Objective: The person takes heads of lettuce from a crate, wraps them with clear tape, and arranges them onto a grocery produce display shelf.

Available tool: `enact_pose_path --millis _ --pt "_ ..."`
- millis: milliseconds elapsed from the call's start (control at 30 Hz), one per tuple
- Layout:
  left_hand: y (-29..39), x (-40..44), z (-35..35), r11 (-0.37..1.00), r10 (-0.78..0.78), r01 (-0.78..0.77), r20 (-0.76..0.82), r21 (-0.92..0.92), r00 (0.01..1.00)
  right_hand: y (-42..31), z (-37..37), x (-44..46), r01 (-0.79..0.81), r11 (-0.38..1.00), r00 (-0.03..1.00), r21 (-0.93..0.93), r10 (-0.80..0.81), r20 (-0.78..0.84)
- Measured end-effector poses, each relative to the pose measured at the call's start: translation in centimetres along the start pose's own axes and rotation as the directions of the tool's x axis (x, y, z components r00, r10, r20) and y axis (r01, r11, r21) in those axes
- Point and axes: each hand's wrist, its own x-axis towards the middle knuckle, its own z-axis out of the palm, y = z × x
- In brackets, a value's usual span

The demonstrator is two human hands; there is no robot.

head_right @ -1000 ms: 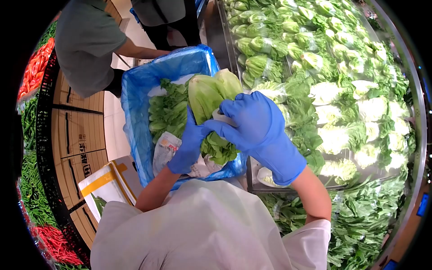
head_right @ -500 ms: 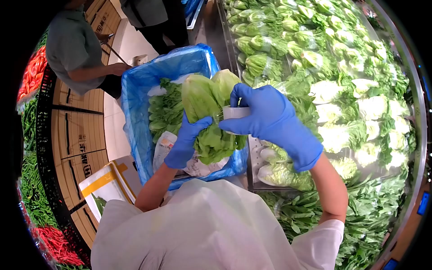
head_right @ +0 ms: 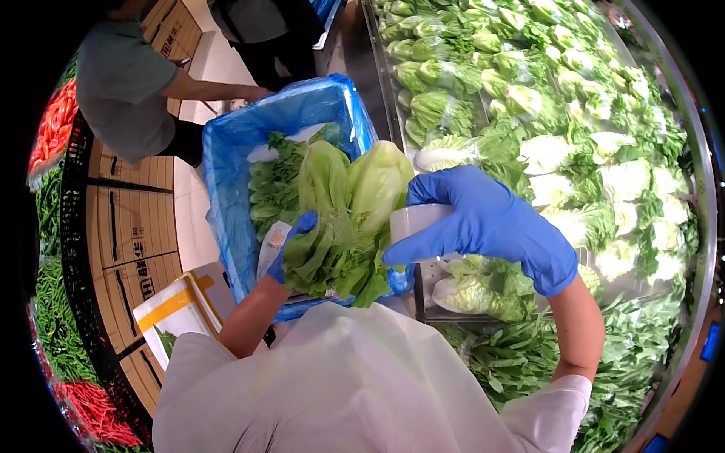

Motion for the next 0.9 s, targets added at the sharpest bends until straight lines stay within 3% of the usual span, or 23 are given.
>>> enact_pose_path --millis 100,133,200,233,333,400,500,567,600,667,700,733,800,833,867,900 --pt "0.3 0.0 0.2 0.997 0.016 -0.015 -0.015 0.076 1.000 0.4 -0.2 -1.0 0.335 0.883 0.922 -0.328 -0.380 -0.081" --pt "0.3 -0.2 0.5 0.997 0.014 -0.012 -0.016 0.078 1.000 0.6 -0.1 -1.2 0.334 0.884 0.922 -0.327 -0.379 -0.083" --pt "0.4 -0.7 1.5 0.998 -0.021 0.019 0.039 0.063 0.999 0.9 -0.1 -1.7 0.353 0.695 0.817 -0.626 -0.555 -0.155" --pt "0.2 -0.7 1.3 0.998 -0.023 0.021 0.040 0.067 0.999 1.7 -0.1 -1.2 0.388 0.641 0.787 -0.662 -0.605 -0.124" --pt "0.2 -0.9 0.9 0.983 0.062 -0.062 0.006 0.170 0.998 3.2 0.4 -1.0 0.387 0.562 0.772 -0.732 -0.631 -0.076" --pt "0.5 -1.4 1.0 0.984 -0.086 0.086 -0.007 0.156 0.996 3.1 0.3 -1.4 0.316 0.554 0.822 -0.770 -0.566 -0.069" --pt "0.0 -1.6 0.0 0.989 -0.117 0.114 0.029 0.090 0.993 4.9 0.5 -1.3 0.237 0.657 0.895 -0.715 -0.434 -0.102" --pt "0.0 -1.8 0.4 0.983 -0.123 0.116 0.044 0.145 0.991 8.0 0.8 -0.8 0.379 0.758 0.860 -0.531 -0.500 -0.100" --pt "0.1 -2.1 1.3 0.977 -0.120 0.110 0.043 0.183 0.992 9.2 0.9 -0.4 0.383 0.755 0.858 -0.532 -0.504 -0.097" --pt "0.9 -2.8 3.6 0.963 -0.201 0.184 0.072 0.195 0.977 11.5 1.5 0.6 0.288 0.860 0.955 -0.422 -0.291 0.060" --pt "1.2 -2.9 4.4 0.949 -0.285 0.265 0.102 0.172 0.953 13.2 2.3 1.5 0.290 0.860 0.954 -0.419 -0.293 0.060" --pt "1.2 -2.5 4.7 0.948 -0.287 0.268 0.098 0.173 0.953 15.2 3.3 2.6 0.415 0.861 0.907 -0.294 -0.417 0.059" --pt "1.0 -1.4 5.2 0.737 -0.421 0.324 0.028 0.593 0.907 17.6 4.5 4.1 0.531 0.833 0.845 -0.157 -0.533 0.032" --pt "0.9 -0.7 5.3 0.603 -0.476 0.314 0.015 0.734 0.879 18.1 5.1 4.8 0.388 0.903 0.912 0.184 -0.405 0.065" --pt "0.6 -0.2 5.3 0.598 -0.480 0.320 0.009 0.735 0.877 18.4 5.7 5.4 0.181 0.850 0.947 0.494 -0.287 0.146" --pt "0.2 0.3 5.3 0.490 -0.529 0.291 0.016 0.822 0.848 18.5 6.0 6.1 0.182 0.846 0.946 0.501 -0.289 0.145"
